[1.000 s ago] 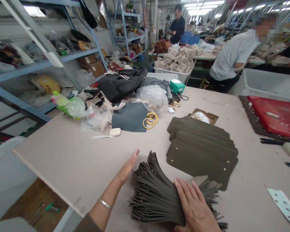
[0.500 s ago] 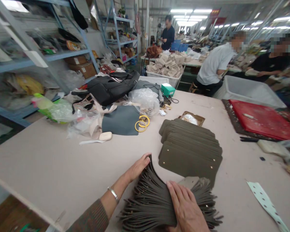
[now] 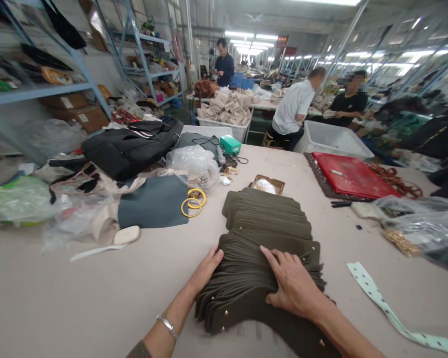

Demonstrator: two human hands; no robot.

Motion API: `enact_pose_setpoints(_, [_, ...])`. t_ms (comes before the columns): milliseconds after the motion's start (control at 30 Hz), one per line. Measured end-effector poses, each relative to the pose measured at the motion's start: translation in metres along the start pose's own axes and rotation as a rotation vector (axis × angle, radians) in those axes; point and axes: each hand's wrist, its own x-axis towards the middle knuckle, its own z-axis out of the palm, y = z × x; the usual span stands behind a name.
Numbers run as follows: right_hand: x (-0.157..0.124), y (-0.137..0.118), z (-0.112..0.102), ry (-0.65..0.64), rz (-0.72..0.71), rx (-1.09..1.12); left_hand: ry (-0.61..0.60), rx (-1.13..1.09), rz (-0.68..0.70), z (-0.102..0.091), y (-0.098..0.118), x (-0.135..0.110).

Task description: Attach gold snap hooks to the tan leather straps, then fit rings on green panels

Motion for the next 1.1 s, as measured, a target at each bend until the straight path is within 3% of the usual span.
enact_pose_setpoints(100, [0.01,0.011,-0.008,-0.027,0.001,-0.045,-0.033,0.017,-0.022,0.004,-0.003,0.008])
enact_pose_setpoints(200, [-0.003,0.002,-0.003,-0.009,0.024,-0.049,0.018,0.066,-0.055,0.002,-0.001,0.0])
enact_pose_setpoints(267, [-0.016,-0.01,0.005,0.004,0.049,-0.026,0.073,0.241,0.017,0.006,0.01,-0.01])
enact_pose_setpoints(300, [-0.022,-0.016,0.009,0.006,0.065,-0.012,0.074,0.426,0.125,0.011,0.018,-0.015])
enact_pose_setpoints(400, [-0.03,-0.027,0.018,-0.035,0.12,0.025,-0.204,0.93,0.491,0.044,0.046,-0.021])
enact_pose_setpoints(467, [-0.032,-0.029,0.02,-0.094,0.152,0.059,-0.361,1.083,0.58,0.073,0.057,-0.018])
enact_pose_setpoints(533, [-0.036,-0.026,0.015,-0.116,0.129,0.125,-0.415,1.149,0.573,0.097,0.059,-0.011])
enact_pose_setpoints(600, [-0.046,-0.015,0.005,-0.077,0.044,0.253,-0.41,1.169,0.529,0.11,0.055,-0.007])
enact_pose_setpoints(700, [-0.069,0.022,-0.014,0.058,-0.041,0.508,-0.392,1.188,0.483,0.113,0.049,-0.011])
enact_pose_setpoints(833, [-0.081,0.093,-0.014,0.337,0.218,0.733,-0.429,1.229,0.436,0.113,0.05,-0.023])
enact_pose_setpoints(933, [-0.073,0.127,0.004,0.273,0.315,0.908,-0.428,1.236,0.395,0.117,0.051,-0.026])
enact_pose_setpoints(1033, [-0.07,0.133,0.023,0.172,0.312,1.014,-0.391,1.221,0.366,0.119,0.05,-0.025])
enact_pose_setpoints(1100, [-0.075,0.133,0.035,0.18,0.356,1.055,-0.373,1.211,0.341,0.118,0.05,-0.025])
